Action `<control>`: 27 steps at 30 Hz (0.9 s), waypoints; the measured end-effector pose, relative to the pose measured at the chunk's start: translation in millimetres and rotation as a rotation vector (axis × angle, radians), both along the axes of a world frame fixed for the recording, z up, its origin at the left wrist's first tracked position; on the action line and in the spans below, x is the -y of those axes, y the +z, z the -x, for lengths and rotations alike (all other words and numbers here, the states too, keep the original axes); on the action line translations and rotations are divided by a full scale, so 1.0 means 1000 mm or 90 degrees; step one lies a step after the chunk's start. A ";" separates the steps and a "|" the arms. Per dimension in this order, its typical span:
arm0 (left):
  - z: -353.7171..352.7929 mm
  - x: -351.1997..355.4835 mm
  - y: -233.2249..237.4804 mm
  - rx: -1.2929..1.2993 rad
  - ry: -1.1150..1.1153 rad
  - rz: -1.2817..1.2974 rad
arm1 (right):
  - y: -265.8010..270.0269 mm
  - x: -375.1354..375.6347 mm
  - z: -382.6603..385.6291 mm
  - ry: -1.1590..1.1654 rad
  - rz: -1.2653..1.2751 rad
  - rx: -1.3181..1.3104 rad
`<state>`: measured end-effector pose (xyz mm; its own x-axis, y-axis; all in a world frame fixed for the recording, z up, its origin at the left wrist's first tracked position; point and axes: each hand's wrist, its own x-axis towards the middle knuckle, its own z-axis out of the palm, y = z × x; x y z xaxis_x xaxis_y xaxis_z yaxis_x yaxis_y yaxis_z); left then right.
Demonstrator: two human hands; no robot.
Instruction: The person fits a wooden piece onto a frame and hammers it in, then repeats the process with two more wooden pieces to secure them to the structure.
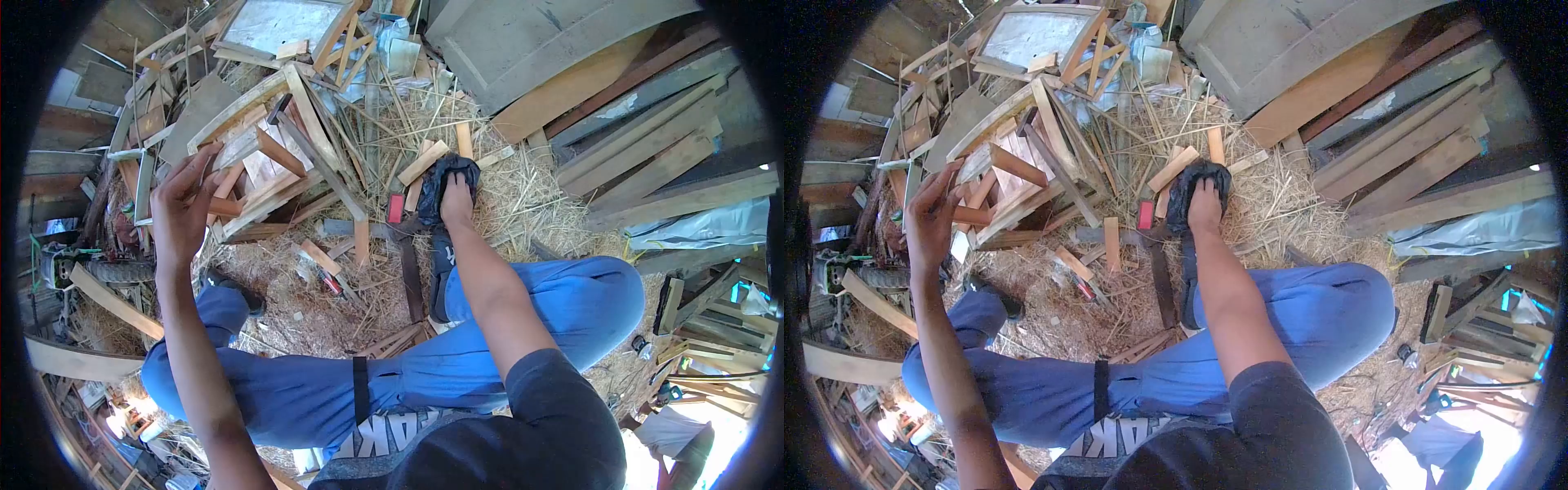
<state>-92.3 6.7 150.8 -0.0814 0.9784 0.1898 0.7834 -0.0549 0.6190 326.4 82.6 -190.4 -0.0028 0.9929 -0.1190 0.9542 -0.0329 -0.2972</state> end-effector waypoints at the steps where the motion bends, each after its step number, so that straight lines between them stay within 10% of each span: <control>1: -0.001 0.000 0.002 -0.017 0.003 0.007 | 0.005 0.001 0.000 -0.009 0.099 0.008; 12: 0.004 0.000 -0.007 0.026 -0.010 -0.025 | 0.001 0.006 -0.001 -0.084 0.061 -0.025; 18: 0.002 0.000 -0.003 0.008 -0.002 -0.011 | -0.019 0.005 -0.029 -0.316 -0.007 -0.438; 27: 0.002 0.001 -0.004 0.029 -0.011 -0.012 | -0.023 0.011 -0.050 -0.340 0.006 -0.615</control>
<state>-94.2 6.1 146.7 -0.0727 0.9761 0.2046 0.7535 -0.0807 0.6525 376.8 72.1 -213.4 0.3300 0.8933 -0.3052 0.1822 -0.3775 -0.9079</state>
